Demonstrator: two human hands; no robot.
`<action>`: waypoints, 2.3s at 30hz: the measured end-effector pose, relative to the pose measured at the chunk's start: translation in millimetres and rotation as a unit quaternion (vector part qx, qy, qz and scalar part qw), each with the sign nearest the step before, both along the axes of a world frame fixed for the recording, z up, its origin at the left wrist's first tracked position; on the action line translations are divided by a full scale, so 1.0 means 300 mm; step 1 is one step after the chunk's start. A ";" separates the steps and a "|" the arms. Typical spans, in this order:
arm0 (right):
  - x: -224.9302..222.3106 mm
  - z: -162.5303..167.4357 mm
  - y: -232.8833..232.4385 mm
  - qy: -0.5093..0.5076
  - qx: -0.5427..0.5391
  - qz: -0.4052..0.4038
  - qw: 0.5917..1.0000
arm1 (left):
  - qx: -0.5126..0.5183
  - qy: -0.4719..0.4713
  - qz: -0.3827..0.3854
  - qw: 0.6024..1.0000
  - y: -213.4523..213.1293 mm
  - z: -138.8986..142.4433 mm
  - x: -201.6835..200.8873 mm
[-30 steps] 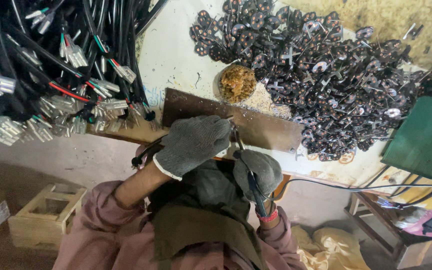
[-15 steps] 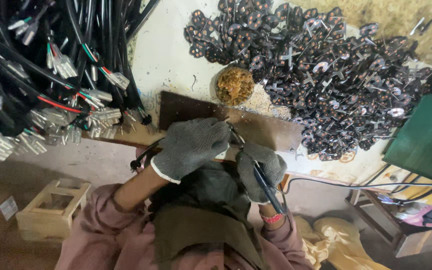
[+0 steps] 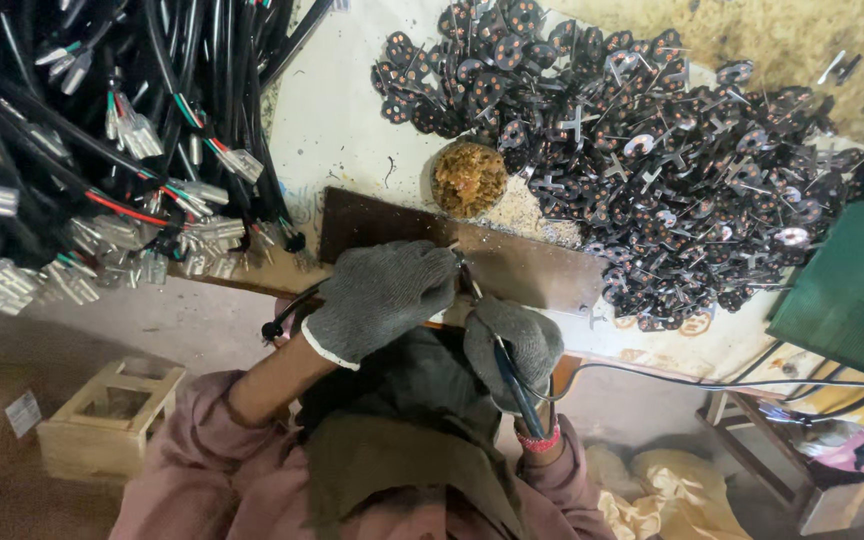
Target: The person solders wires to black electrical connectors at a workbench, using a soldering iron in one hand and solder wire in the other. They finish each connector and place it on a large pile of completed connectors on the bench, repeating the process.
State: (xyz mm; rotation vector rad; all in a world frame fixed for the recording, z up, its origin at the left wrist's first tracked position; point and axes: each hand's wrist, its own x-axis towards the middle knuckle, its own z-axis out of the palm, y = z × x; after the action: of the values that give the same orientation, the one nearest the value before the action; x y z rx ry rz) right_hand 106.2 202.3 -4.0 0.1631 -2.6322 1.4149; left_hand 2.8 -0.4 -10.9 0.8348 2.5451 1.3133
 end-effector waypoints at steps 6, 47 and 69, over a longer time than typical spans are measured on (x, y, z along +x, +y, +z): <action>0.000 -0.005 0.010 -0.014 0.014 0.008 1.000 | -0.076 -0.019 -0.044 0.996 0.006 -0.007 -0.001; 0.226 -0.156 0.076 -0.179 -0.175 -0.122 0.960 | -0.047 -0.038 -0.019 0.998 0.005 0.006 0.015; 0.054 0.068 -0.022 -0.078 -0.140 -0.227 0.961 | -0.018 -0.040 -0.006 0.999 0.035 -0.005 0.030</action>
State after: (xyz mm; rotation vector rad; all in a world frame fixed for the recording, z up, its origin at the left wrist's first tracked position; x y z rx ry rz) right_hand 122.4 195.7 16.4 -0.5672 -2.3250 1.6487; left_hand 11.9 10.2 -12.4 0.7739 2.4896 1.2676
